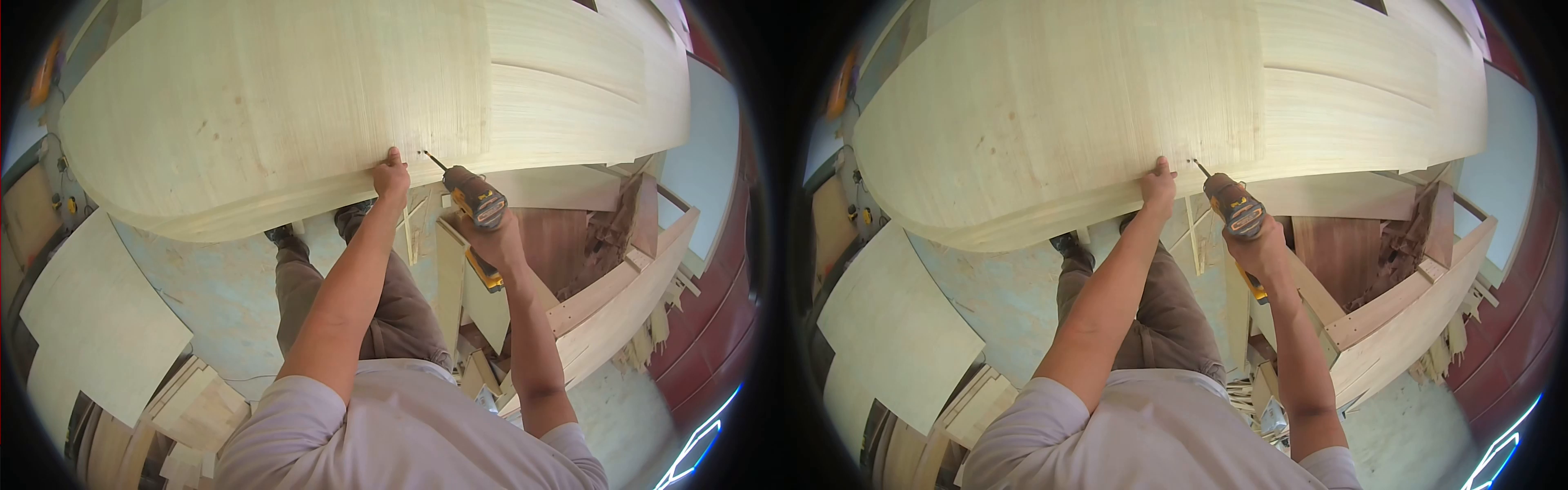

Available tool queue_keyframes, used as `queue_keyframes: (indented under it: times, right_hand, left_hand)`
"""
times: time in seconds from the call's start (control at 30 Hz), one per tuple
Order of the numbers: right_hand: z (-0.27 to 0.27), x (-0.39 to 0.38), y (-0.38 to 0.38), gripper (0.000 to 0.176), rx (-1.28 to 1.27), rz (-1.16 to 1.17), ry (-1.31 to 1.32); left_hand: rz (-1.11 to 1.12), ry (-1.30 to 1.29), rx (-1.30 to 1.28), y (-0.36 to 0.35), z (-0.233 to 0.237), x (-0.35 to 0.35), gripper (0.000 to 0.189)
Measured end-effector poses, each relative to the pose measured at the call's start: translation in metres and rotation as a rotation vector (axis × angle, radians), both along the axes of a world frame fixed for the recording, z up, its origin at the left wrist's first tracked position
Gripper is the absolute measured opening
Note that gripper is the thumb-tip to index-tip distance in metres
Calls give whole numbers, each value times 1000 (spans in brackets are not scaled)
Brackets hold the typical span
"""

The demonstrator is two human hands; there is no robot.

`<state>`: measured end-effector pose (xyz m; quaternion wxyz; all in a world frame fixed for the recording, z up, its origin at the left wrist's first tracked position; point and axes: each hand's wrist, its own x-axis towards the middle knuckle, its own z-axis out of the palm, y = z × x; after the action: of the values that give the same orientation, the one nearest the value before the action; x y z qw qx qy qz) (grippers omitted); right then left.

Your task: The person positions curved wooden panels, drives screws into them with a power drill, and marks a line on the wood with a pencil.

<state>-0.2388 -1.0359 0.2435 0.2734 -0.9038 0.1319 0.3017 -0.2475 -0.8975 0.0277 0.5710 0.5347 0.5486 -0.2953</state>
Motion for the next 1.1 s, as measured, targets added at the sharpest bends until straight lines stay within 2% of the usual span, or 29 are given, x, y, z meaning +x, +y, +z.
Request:
queue_keyframes:
  times: [0.1, 0.2, 0.3, 0.77, 0.8, 0.87, 1.0, 1.03, 1.07, 1.1]
  right_hand:
    - [1, 6, 4, 31, -10, -71, 76]
    - [-7, 5, -4, 31, -9, 52, 17]
    - [-5, 12, -5, 29, -31, 82, 80]
    - [5, 25, -5, 32, -82, 392, -30]
    - [6, 24, -6, 32, -87, 425, -40]
    - [4, 20, -9, 36, -44, 332, -41]
    - [3, 1, -26, 43, -127, 339, 8]
    - [10, -12, -30, 45, 19, 321, -141]
    - [14, -30, -15, 48, 208, 297, -275]
    - [23, -40, -11, 51, 150, 259, -170]
  left_hand:
    - [-10, -35, 30, 0, 3, 0, 64]
    - [-42, -8, 13, 1, 3, 1, 63]
    - [-11, -63, 21, -1, 3, -1, 63]
    - [35, -77, -8, 1, 5, 1, 64]
    - [32, -70, -10, 0, 2, 0, 64]
    - [-5, -81, 14, 0, -6, -3, 63]
    - [-54, -171, 42, -13, -64, -9, 59]
    - [-36, -177, 64, -18, -70, -9, 59]
    - [70, -208, -94, 3, -30, -9, 56]
    - [132, -149, -347, 14, -16, -11, 53]
